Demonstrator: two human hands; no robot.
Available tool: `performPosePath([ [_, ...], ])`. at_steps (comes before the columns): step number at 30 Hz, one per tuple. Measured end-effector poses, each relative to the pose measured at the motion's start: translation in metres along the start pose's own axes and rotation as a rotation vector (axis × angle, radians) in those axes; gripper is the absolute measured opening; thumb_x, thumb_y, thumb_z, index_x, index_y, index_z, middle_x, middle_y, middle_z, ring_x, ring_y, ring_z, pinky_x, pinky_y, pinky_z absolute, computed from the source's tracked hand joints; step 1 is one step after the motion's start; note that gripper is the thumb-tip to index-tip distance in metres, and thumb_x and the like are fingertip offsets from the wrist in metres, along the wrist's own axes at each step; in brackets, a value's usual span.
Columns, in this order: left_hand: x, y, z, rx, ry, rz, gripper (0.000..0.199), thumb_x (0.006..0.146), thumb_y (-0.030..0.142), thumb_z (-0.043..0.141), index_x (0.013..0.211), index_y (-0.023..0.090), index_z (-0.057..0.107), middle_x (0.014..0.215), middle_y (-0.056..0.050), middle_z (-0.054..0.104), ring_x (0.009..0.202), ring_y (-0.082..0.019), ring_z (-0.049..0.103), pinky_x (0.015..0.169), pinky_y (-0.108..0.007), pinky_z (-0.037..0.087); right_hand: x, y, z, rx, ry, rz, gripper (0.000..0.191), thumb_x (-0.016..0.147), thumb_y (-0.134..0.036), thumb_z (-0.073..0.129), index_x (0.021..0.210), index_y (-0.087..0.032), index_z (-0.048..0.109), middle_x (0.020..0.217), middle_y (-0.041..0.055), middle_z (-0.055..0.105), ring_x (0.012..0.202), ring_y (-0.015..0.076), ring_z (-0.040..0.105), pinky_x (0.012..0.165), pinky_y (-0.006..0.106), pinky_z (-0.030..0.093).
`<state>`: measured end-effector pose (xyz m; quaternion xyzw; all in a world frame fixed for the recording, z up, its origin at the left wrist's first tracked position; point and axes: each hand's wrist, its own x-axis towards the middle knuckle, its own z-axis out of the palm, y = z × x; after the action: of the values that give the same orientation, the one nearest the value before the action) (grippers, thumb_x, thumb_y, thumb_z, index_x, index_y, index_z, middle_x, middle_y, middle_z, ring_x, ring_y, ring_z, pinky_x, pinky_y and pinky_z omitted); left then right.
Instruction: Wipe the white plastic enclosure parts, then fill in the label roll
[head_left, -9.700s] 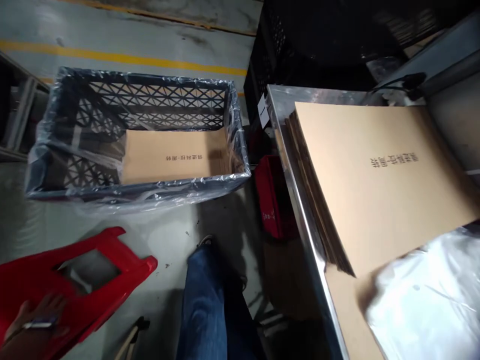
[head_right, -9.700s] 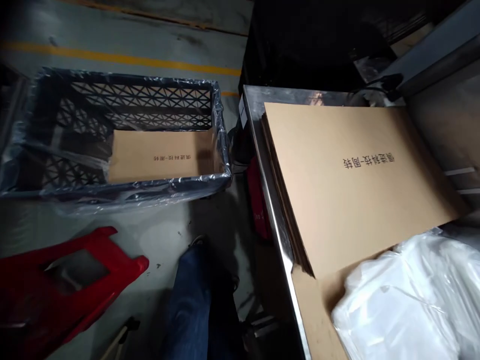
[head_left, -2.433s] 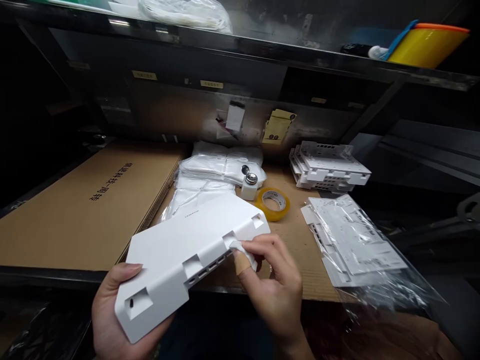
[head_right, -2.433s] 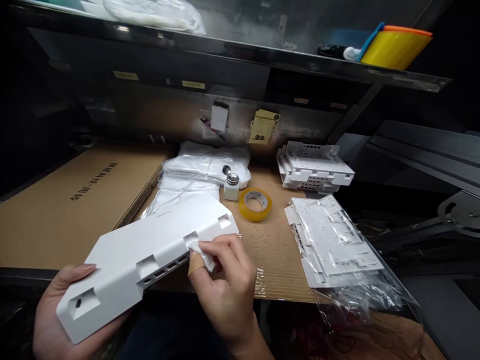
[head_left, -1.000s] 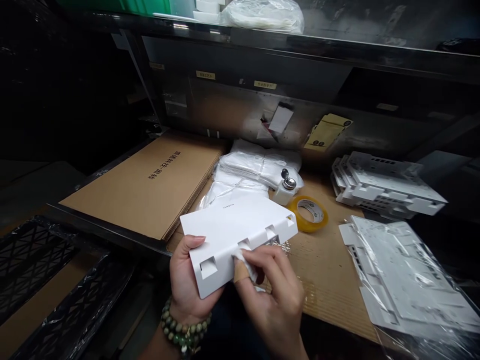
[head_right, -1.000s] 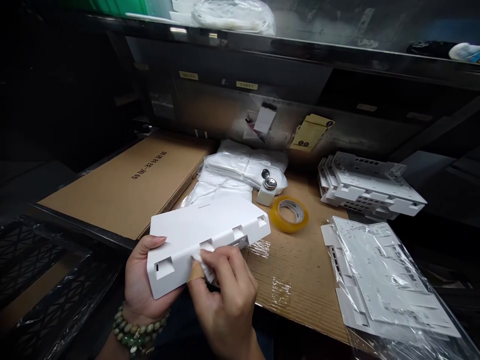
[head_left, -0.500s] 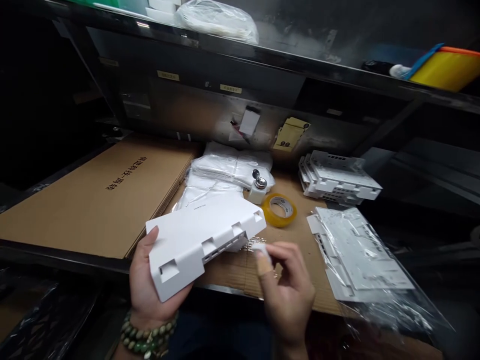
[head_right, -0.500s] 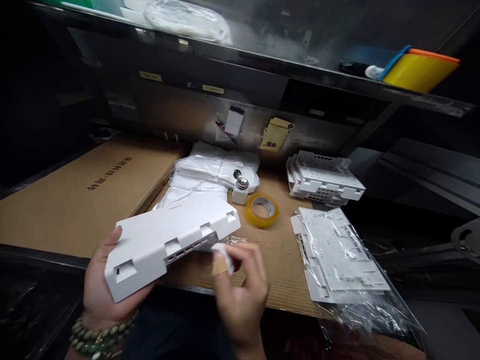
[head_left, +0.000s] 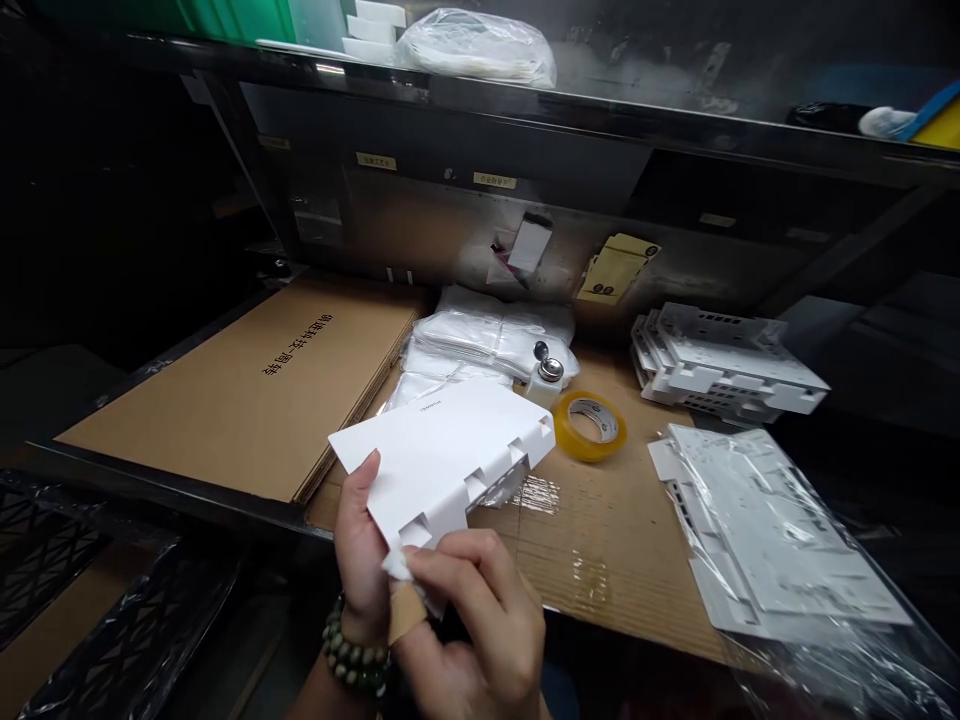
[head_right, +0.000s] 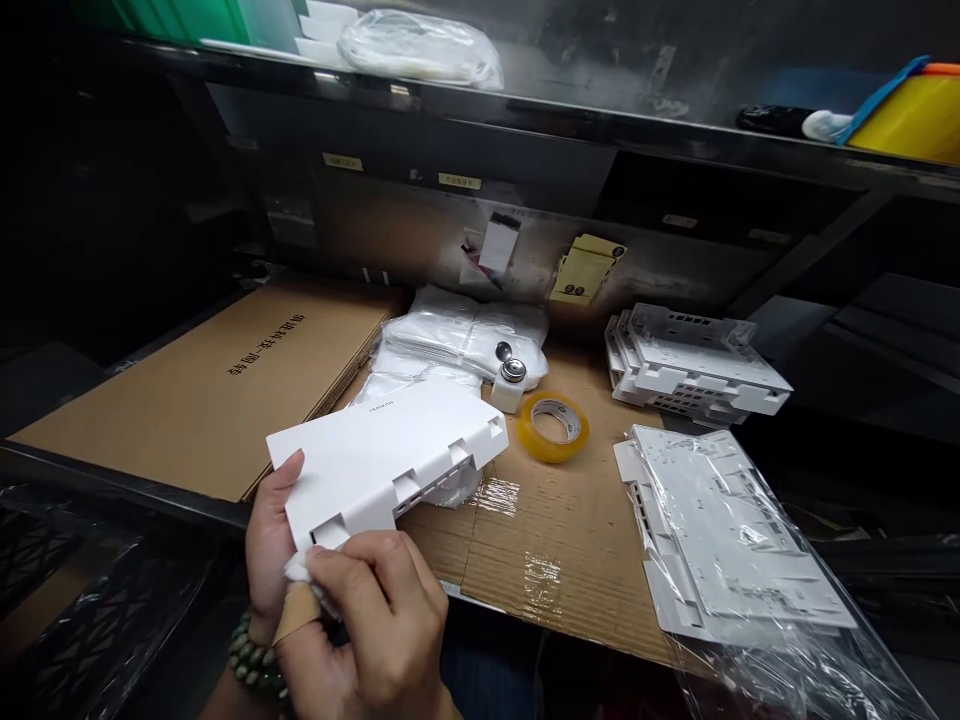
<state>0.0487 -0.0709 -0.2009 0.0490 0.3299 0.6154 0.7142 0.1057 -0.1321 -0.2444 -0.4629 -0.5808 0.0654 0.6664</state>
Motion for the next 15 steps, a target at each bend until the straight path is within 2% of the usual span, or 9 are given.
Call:
performPosePath([
  [4,0.007,-0.002,-0.014,-0.02,-0.025,-0.018,0.047,0.103,0.043,0.048,0.137,0.016,0.067,0.111,-0.012,0.081,0.1,-0.031,0.078,0.089,-0.039,0.064,-0.001,-0.011,-0.008,0.069,-0.017,0.049,0.022,0.079,-0.005,0.07,0.091,-0.022,0.076,0.073,-0.001,0.063,0.058,0.011,0.056,0.054,0.023,0.048],
  [7,0.012,0.003,-0.026,-0.012,-0.01,0.059,0.051,0.102,0.055,0.05,0.141,0.026,0.064,0.11,-0.005,0.083,0.099,-0.027,0.079,0.091,-0.037,0.064,0.007,-0.003,-0.034,0.068,0.017,0.186,0.014,0.084,-0.013,0.073,0.089,-0.026,0.074,0.077,-0.0023,0.062,0.063,0.0117,0.056,0.057,0.024,0.047],
  [9,0.015,0.011,-0.034,0.03,-0.019,0.127,0.057,0.099,0.068,0.048,0.145,0.036,0.06,0.108,0.002,0.084,0.094,-0.023,0.079,0.087,-0.034,0.065,0.019,0.015,-0.058,0.029,0.153,0.313,0.007,0.091,-0.022,0.07,0.096,-0.027,0.073,0.089,0.0001,0.066,0.08,0.0148,0.063,0.07,0.026,0.052],
  [11,0.019,0.021,-0.045,0.146,-0.063,0.132,0.07,0.09,0.085,0.046,0.146,0.044,0.056,0.111,0.006,0.083,0.098,-0.022,0.079,0.08,-0.031,0.065,0.033,0.038,-0.081,0.05,0.371,0.474,0.01,0.096,-0.033,0.068,0.102,-0.026,0.072,0.1,0.0017,0.069,0.095,0.0167,0.065,0.083,0.029,0.053],
  [13,0.022,0.03,-0.056,0.333,-0.096,0.017,0.087,0.078,0.098,0.042,0.147,0.048,0.054,0.119,0.006,0.081,0.112,-0.026,0.076,0.08,-0.034,0.066,0.044,0.059,-0.095,0.179,0.481,0.649,0.022,0.096,-0.043,0.068,0.105,-0.023,0.072,0.108,0.0034,0.072,0.102,0.0175,0.065,0.089,0.031,0.052],
  [15,0.021,0.037,-0.066,0.451,-0.105,-0.125,0.101,0.065,0.107,0.039,0.148,0.05,0.052,0.123,0.006,0.079,0.119,-0.029,0.073,0.086,-0.038,0.066,0.051,0.072,-0.099,0.37,0.45,0.802,0.029,0.093,-0.049,0.071,0.103,-0.021,0.072,0.11,0.0046,0.073,0.105,0.0192,0.066,0.09,0.032,0.053],
])
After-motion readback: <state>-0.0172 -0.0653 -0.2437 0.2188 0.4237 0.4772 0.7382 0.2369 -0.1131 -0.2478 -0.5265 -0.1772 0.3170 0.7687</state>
